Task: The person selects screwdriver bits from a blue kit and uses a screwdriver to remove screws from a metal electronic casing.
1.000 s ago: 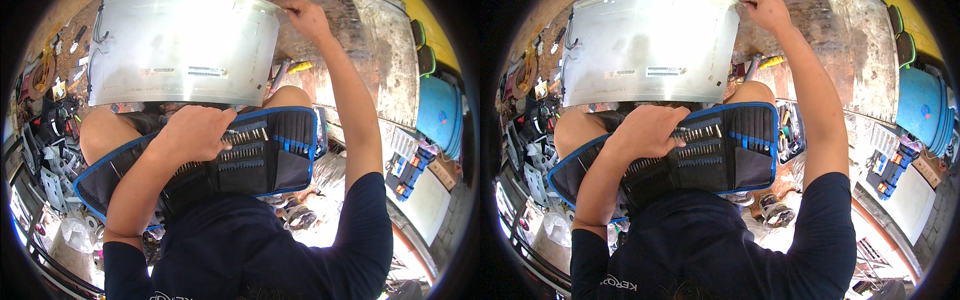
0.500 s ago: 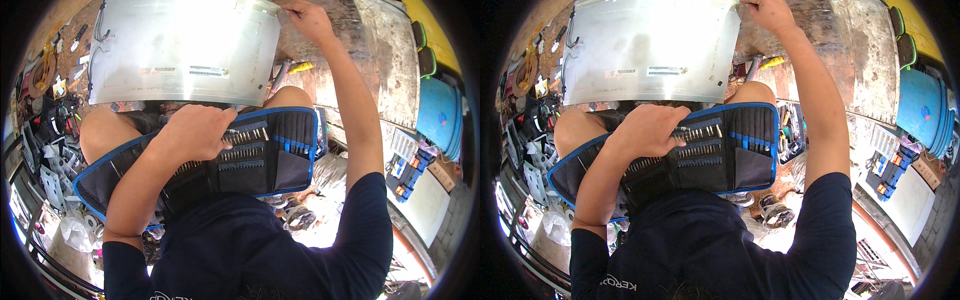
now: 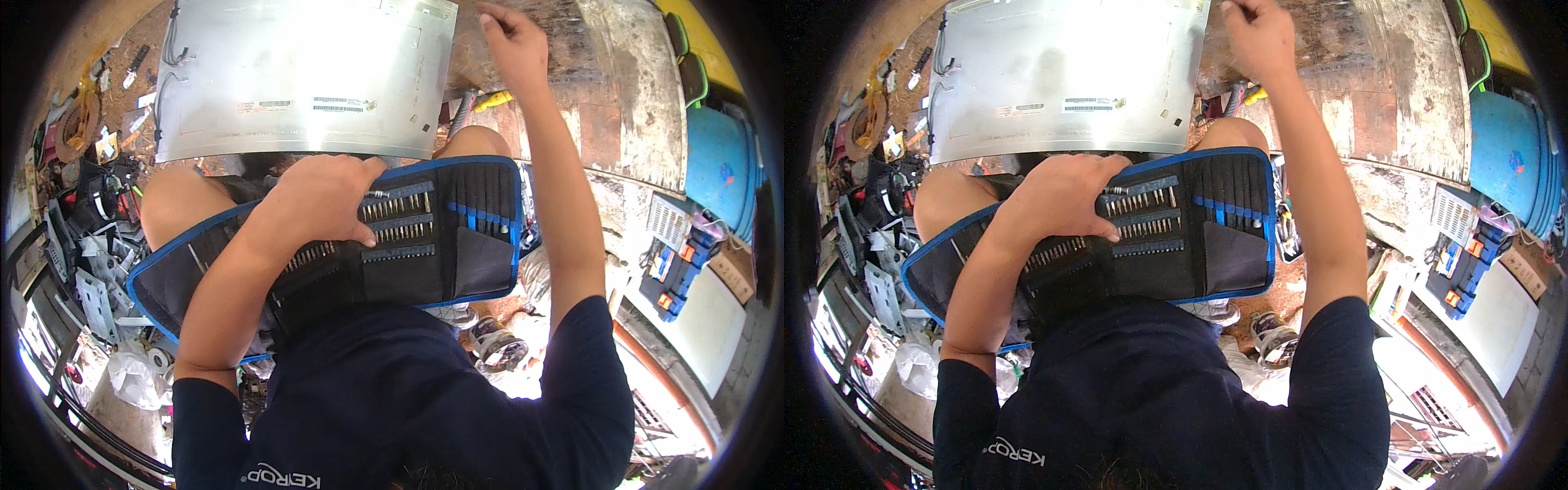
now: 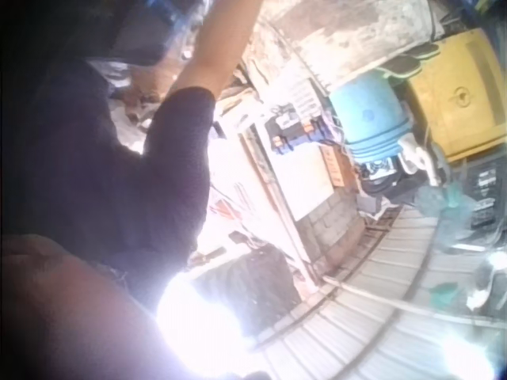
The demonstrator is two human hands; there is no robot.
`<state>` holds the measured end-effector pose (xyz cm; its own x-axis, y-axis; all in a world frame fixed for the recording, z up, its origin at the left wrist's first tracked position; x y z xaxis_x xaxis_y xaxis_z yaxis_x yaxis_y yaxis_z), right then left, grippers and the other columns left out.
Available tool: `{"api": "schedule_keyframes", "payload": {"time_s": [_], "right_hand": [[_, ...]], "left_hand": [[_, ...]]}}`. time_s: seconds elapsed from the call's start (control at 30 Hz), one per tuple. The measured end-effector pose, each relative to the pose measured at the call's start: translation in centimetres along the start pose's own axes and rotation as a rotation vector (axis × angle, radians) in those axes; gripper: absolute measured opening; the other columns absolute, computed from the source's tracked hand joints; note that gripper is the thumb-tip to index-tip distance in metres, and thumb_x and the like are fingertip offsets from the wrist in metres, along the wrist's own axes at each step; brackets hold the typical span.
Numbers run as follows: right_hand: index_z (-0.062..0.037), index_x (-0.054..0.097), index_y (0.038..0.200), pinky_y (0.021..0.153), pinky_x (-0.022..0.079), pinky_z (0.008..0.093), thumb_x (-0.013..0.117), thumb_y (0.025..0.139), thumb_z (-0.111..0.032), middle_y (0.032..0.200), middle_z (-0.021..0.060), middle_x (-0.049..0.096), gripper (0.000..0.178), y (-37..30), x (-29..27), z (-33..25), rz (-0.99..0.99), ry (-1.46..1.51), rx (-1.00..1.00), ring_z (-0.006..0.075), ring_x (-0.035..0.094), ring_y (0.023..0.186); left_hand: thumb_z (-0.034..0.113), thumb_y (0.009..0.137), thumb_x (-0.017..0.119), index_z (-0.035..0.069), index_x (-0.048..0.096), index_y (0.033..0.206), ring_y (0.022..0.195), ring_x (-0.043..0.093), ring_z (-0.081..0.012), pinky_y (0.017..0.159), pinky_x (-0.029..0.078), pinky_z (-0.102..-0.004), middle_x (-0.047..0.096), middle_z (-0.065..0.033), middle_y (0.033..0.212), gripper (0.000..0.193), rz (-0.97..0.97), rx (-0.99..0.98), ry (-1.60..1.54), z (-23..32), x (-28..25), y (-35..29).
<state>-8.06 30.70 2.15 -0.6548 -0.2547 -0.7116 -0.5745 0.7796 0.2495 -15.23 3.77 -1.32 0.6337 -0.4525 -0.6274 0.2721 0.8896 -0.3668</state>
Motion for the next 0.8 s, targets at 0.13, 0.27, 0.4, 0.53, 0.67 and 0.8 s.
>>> {"api": "schedule_keyframes", "payload": {"time_s": [0.13, 0.27, 0.4, 0.53, 0.67, 0.8], "right_hand": [[-0.0034, 0.072, 0.109, 0.074, 0.054, 0.0296, 0.068, 0.093, -0.016, 0.091, 0.0069, 0.071, 0.021, -6.7, 1.9, -3.3, -0.037, 0.744, 0.294, 0.0133, 0.066, 0.082], [0.0006, 0.066, 0.111, 0.077, 0.052, 0.0280, 0.072, 0.091, -0.010, 0.094, 0.0060, 0.068, 0.023, -10.4, 2.4, -4.1, 0.040, 1.233, 0.513, 0.0138, 0.064, 0.083], [-0.0002, 0.066, 0.108, 0.076, 0.052, 0.0269, 0.069, 0.092, -0.005, 0.093, 0.0061, 0.068, 0.017, -11.8, 2.5, -5.3, -0.077, 1.031, 0.454, 0.0132, 0.064, 0.083], [0.0000, 0.064, 0.100, 0.077, 0.052, 0.0301, 0.065, 0.091, -0.004, 0.091, 0.0081, 0.067, 0.010, -12.6, -0.8, -7.3, -0.093, 0.453, 0.169, 0.0175, 0.065, 0.083], [-0.0031, 0.063, 0.100, 0.077, 0.053, 0.0374, 0.060, 0.090, -0.002, 0.096, 0.0138, 0.065, 0.010, -15.5, -6.2, -9.4, 0.073, -0.268, -0.160, 0.0322, 0.064, 0.088], [-0.0058, 0.062, 0.103, 0.077, 0.052, 0.0433, 0.056, 0.091, -0.002, 0.101, 0.0150, 0.063, 0.014, -20.0, -8.7, -8.7, 0.200, -0.413, -0.196, 0.0370, 0.063, 0.092]], "left_hand": [[0.040, 0.072, 0.081, 0.002, 0.059, 0.125, 0.103, 0.065, -0.0371, 0.092, 0.050, -0.0428, 0.068, -0.0194, 0.110, 0.069, 0.120, -0.088, -0.035, -1.0, -1.1, -0.1], [0.038, 0.082, 0.074, 0.000, 0.064, 0.116, 0.097, 0.066, -0.0365, 0.087, 0.051, -0.0432, 0.069, -0.0199, 0.101, 0.052, 0.381, -0.098, -0.115, -1.6, -3.0, 0.4], [0.031, 0.088, 0.069, 0.003, 0.065, 0.113, 0.086, 0.068, -0.0359, 0.079, 0.053, -0.0440, 0.070, -0.0201, 0.088, 0.038, 0.452, -0.081, -0.274, -0.2, -4.1, -0.5], [0.029, 0.089, 0.066, 0.005, 0.067, 0.111, 0.088, 0.068, -0.0363, 0.079, 0.052, -0.0448, 0.071, -0.0199, 0.091, 0.033, 0.455, -0.143, -0.095, -1.0, -3.4, -1.4], [0.029, 0.090, 0.066, 0.006, 0.068, 0.108, 0.090, 0.068, -0.0363, 0.081, 0.052, -0.0445, 0.070, -0.0200, 0.093, 0.030, 0.528, -0.141, -0.033, -1.4, -3.5, -2.1], [0.031, 0.093, 0.066, 0.005, 0.069, 0.107, 0.086, 0.068, -0.0273, 0.079, 0.052, -0.0384, 0.071, -0.0157, 0.091, 0.029, 0.575, 0.028, -0.274, 1.3, -5.3, -2.4]]}}
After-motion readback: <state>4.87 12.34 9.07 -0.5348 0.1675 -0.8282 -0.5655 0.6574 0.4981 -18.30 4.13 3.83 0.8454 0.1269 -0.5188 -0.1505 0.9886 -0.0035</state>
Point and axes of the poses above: each hand's wrist, its own y-axis towards the middle knuckle, its own x-axis out of the palm, z = x × y, the point moved 10 cm from there along y, towards the middle knuckle
